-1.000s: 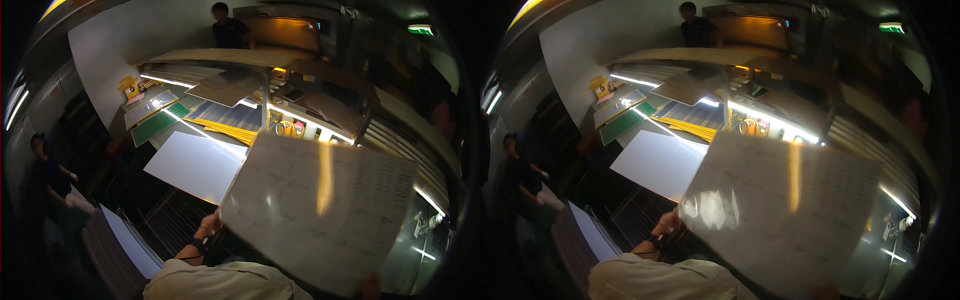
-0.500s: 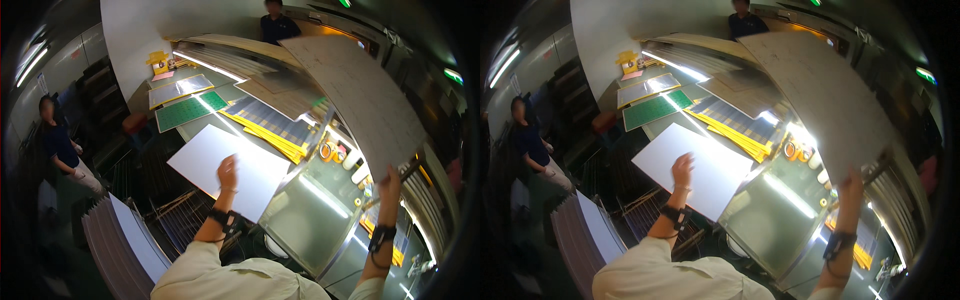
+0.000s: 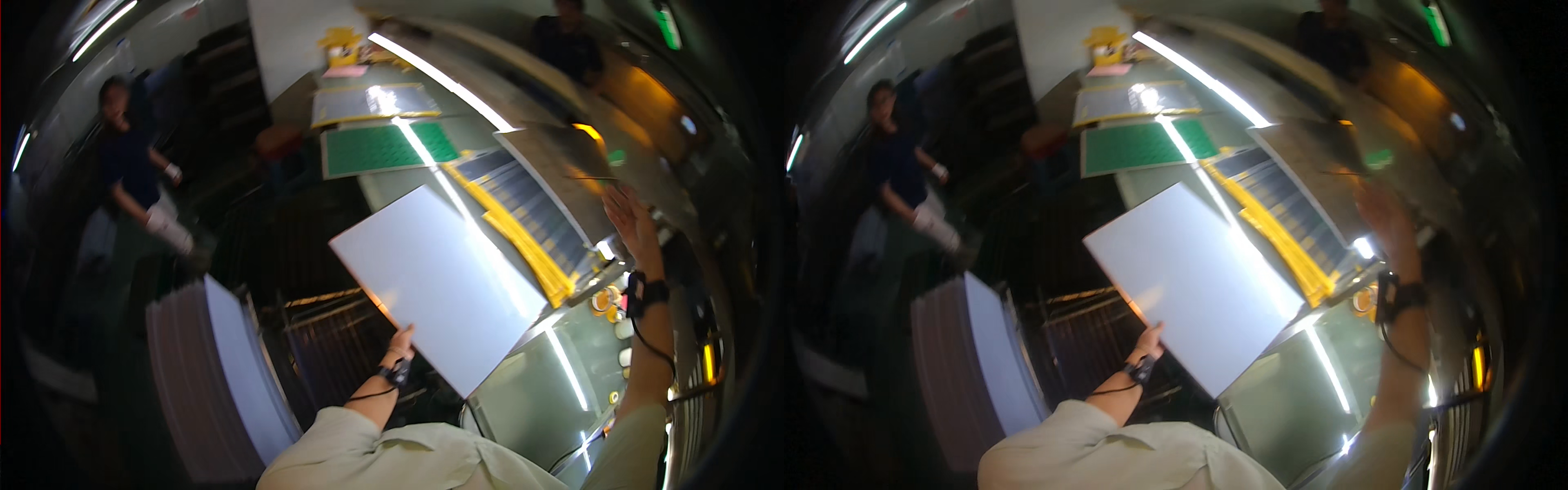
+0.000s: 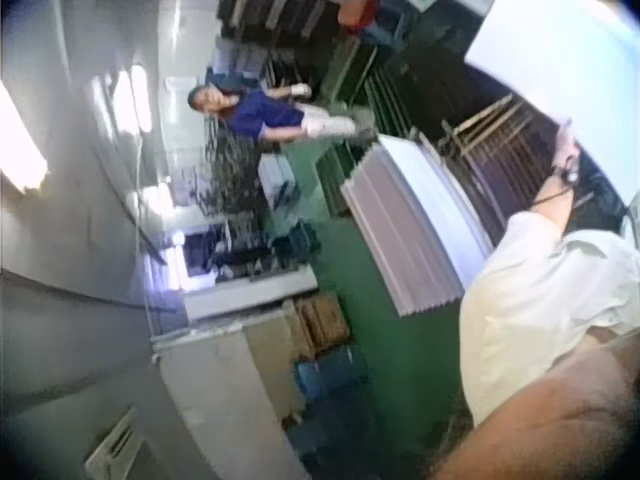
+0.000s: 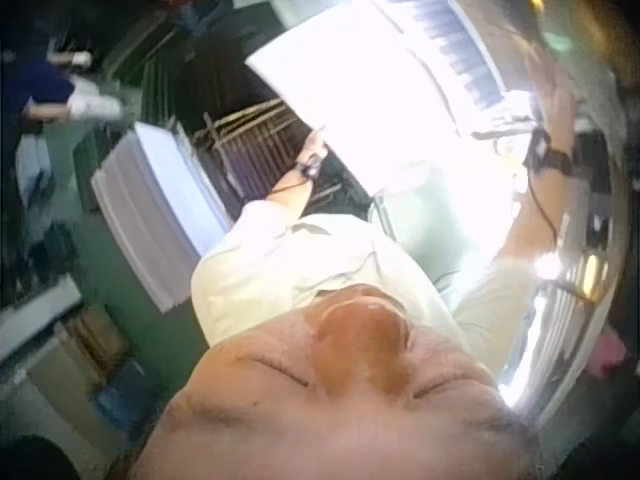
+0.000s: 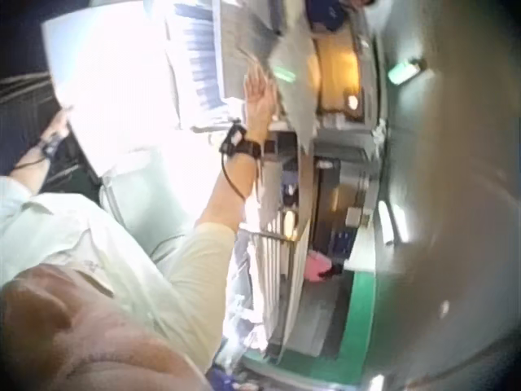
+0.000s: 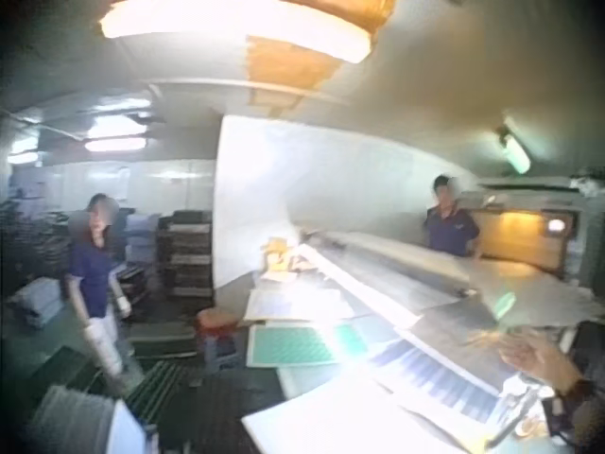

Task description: Inspecting and organizing large printed circuit or technical sheets in a factory setting.

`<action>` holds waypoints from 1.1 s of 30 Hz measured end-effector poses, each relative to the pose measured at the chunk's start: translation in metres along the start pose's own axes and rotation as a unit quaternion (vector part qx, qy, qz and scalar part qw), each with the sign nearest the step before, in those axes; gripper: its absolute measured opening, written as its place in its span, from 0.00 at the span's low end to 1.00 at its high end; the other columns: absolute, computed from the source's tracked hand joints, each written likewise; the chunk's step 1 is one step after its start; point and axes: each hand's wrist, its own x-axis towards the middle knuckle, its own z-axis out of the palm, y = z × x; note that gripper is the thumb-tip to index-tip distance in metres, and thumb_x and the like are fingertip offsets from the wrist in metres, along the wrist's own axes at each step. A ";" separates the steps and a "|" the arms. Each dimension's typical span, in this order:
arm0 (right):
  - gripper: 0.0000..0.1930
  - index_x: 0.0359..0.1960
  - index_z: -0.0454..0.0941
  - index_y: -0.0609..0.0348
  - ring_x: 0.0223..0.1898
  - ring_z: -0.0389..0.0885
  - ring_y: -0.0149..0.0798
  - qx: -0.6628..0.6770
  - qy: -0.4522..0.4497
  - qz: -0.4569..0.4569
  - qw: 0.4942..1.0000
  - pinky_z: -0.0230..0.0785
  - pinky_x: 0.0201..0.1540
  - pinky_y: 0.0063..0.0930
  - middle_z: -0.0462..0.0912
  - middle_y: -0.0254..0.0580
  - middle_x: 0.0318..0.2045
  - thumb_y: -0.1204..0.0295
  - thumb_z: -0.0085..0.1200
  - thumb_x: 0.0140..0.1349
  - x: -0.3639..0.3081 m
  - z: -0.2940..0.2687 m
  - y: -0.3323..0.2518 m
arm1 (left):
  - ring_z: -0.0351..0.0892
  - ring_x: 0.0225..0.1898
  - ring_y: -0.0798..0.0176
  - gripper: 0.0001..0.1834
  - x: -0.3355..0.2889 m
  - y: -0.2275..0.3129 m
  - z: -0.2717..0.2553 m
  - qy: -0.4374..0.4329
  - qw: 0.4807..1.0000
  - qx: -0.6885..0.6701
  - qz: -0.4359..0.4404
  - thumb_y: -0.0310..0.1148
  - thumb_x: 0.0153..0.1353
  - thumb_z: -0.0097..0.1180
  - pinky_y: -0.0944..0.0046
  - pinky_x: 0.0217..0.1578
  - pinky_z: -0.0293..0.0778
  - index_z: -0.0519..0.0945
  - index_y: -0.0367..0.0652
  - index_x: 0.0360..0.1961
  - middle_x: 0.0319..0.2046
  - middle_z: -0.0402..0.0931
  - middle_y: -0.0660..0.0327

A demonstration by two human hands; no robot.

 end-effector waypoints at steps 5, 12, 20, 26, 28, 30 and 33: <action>0.18 0.49 0.66 0.65 0.35 0.79 0.39 -0.287 -0.144 0.152 0.935 0.73 0.40 0.28 0.77 0.48 0.37 0.69 0.47 0.58 -0.078 -0.011 0.069 | 0.70 0.44 0.59 0.17 -0.040 0.031 0.075 -0.011 0.995 -0.046 0.093 0.29 0.54 0.53 0.62 0.47 0.66 0.70 0.35 0.45 0.41 0.71 0.57; 0.14 0.46 0.68 0.63 0.32 0.79 0.37 -0.285 -0.045 0.206 0.935 0.73 0.37 0.26 0.78 0.47 0.34 0.70 0.42 0.60 -0.192 -0.047 0.146 | 0.75 0.35 0.64 0.14 -0.172 0.136 0.080 -0.003 0.975 0.023 0.219 0.33 0.55 0.52 0.65 0.38 0.72 0.74 0.36 0.40 0.34 0.75 0.59; 0.13 0.45 0.70 0.61 0.28 0.77 0.28 -0.287 -0.080 0.216 0.930 0.71 0.31 0.18 0.79 0.40 0.29 0.70 0.43 0.60 -0.220 -0.056 0.196 | 0.74 0.32 0.67 0.11 -0.370 0.185 0.053 0.139 0.883 0.031 0.448 0.35 0.53 0.55 0.68 0.35 0.71 0.75 0.39 0.34 0.30 0.75 0.62; 0.13 0.44 0.71 0.61 0.29 0.76 0.27 -0.262 -0.146 0.193 0.934 0.69 0.33 0.18 0.78 0.38 0.29 0.69 0.44 0.60 -0.211 -0.004 0.229 | 0.72 0.31 0.69 0.15 -0.546 0.229 0.051 0.310 0.687 0.183 0.631 0.35 0.53 0.56 0.70 0.35 0.69 0.74 0.34 0.36 0.29 0.73 0.63; 0.13 0.43 0.71 0.62 0.29 0.75 0.27 -0.277 -0.183 0.200 0.922 0.67 0.33 0.17 0.78 0.37 0.29 0.69 0.44 0.61 -0.211 0.010 0.240 | 0.72 0.32 0.70 0.16 -0.571 0.238 0.062 0.332 0.656 0.204 0.646 0.35 0.53 0.56 0.71 0.35 0.69 0.74 0.32 0.38 0.30 0.73 0.63; 0.13 0.43 0.71 0.62 0.29 0.75 0.27 -0.298 -0.208 0.188 0.913 0.67 0.33 0.17 0.78 0.37 0.29 0.69 0.44 0.61 -0.213 0.010 0.250 | 0.68 0.25 0.75 0.15 -0.575 0.250 0.064 0.353 0.626 0.216 0.661 0.33 0.54 0.56 0.74 0.27 0.65 0.75 0.32 0.38 0.24 0.71 0.68; 0.13 0.43 0.71 0.62 0.29 0.75 0.26 -0.326 -0.232 0.163 0.902 0.66 0.32 0.16 0.78 0.36 0.28 0.68 0.44 0.60 -0.218 0.002 0.258 | 0.58 0.20 0.79 0.11 -0.569 0.262 0.036 0.411 0.566 0.355 0.621 0.33 0.54 0.56 0.76 0.19 0.55 0.78 0.34 0.30 0.17 0.64 0.74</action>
